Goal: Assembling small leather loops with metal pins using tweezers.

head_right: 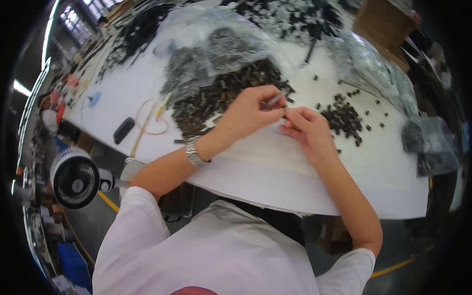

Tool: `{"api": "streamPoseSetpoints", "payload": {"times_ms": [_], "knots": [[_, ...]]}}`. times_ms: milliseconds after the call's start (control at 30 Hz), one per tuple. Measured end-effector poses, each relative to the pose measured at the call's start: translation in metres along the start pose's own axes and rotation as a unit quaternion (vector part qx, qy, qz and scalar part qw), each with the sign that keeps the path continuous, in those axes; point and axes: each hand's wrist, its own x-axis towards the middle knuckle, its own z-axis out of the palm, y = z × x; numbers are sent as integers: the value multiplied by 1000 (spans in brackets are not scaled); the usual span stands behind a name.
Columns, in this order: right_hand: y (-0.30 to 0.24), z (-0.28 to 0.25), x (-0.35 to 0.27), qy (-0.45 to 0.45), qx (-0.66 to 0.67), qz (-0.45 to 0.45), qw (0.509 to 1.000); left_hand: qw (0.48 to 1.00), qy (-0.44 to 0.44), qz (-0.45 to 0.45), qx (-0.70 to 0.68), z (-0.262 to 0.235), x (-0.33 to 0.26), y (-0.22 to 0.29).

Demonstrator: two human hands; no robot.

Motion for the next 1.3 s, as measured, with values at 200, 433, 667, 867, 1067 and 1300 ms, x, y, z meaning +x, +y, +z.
{"api": "streamPoseSetpoints", "payload": {"times_ms": [200,433,667,867,1067,1300], "knots": [[7,-35,2,84,-103,-42,990,986,102,120,62,33,6,-9],[-2,-1,6,104,-252,-114,955,982,137,124,37,21,6,-19],[-69,79,-92,-53,-501,-381,775,984,157,78,-39,8,16,-21],[-157,178,-126,-558,-521,-377,524,994,90,2,-57,2,13,-1],[-92,152,-154,-335,-389,-431,742,997,67,8,-25,-2,13,-8],[-95,141,-139,-402,-396,-512,648,998,43,-5,-51,1,8,2]]}}
